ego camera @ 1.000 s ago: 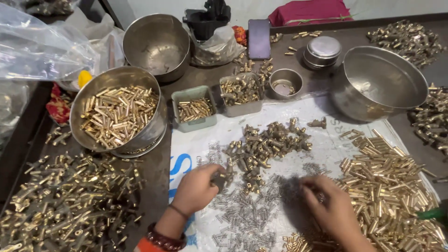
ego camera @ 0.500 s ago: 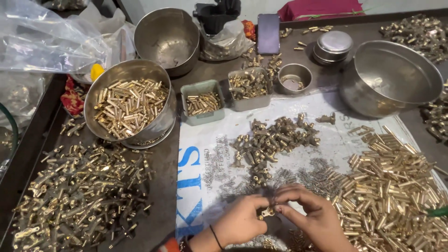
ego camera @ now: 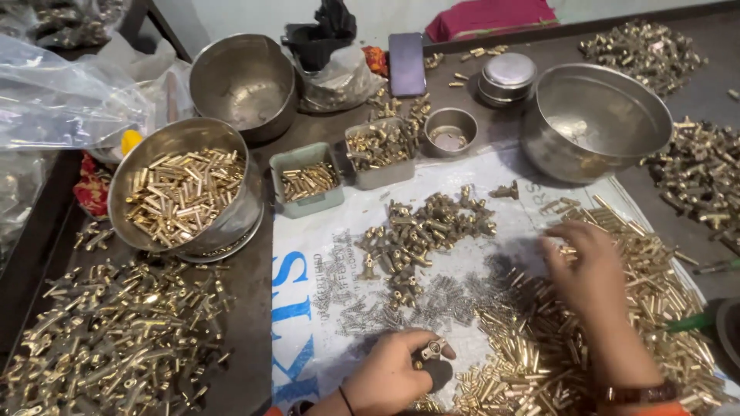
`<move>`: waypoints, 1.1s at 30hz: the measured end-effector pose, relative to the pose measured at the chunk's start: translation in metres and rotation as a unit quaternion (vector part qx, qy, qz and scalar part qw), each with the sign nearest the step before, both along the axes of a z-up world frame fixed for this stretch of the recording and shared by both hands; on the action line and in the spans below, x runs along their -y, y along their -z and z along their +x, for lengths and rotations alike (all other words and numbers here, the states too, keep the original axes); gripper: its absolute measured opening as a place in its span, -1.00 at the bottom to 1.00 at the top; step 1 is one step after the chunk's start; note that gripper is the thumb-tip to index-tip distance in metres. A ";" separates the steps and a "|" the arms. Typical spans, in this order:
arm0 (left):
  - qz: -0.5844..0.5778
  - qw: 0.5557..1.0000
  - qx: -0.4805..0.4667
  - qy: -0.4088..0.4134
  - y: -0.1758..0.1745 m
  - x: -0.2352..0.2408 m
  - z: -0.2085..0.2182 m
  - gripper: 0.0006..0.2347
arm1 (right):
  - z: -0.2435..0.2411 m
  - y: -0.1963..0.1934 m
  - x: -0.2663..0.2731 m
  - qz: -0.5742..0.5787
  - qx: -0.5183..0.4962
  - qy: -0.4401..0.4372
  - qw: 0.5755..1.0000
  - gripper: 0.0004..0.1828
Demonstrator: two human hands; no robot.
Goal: Assembling small metal brass components on a workbench.
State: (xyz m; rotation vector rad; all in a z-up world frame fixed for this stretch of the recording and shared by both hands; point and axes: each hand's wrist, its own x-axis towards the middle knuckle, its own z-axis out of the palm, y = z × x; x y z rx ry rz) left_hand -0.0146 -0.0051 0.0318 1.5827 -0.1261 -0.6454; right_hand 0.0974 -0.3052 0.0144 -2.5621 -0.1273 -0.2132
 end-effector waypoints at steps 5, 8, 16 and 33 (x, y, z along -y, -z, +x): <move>0.080 0.995 -0.052 0.018 -0.008 -0.009 0.001 -0.78 | 0.030 0.020 0.020 -0.263 -0.042 0.122 0.956 -0.61; 0.035 0.998 -0.042 0.034 0.004 -0.009 0.002 -0.79 | 0.035 0.040 0.022 -0.306 0.004 0.084 0.948 -0.62; 0.005 0.997 -0.053 0.059 0.060 -0.019 0.005 -0.78 | 0.009 -0.001 -0.011 0.130 -0.078 0.144 0.978 -0.70; 0.072 0.997 0.011 0.034 0.032 -0.004 0.005 -0.73 | -0.070 -0.023 -0.090 0.475 -0.348 -0.031 0.808 -0.51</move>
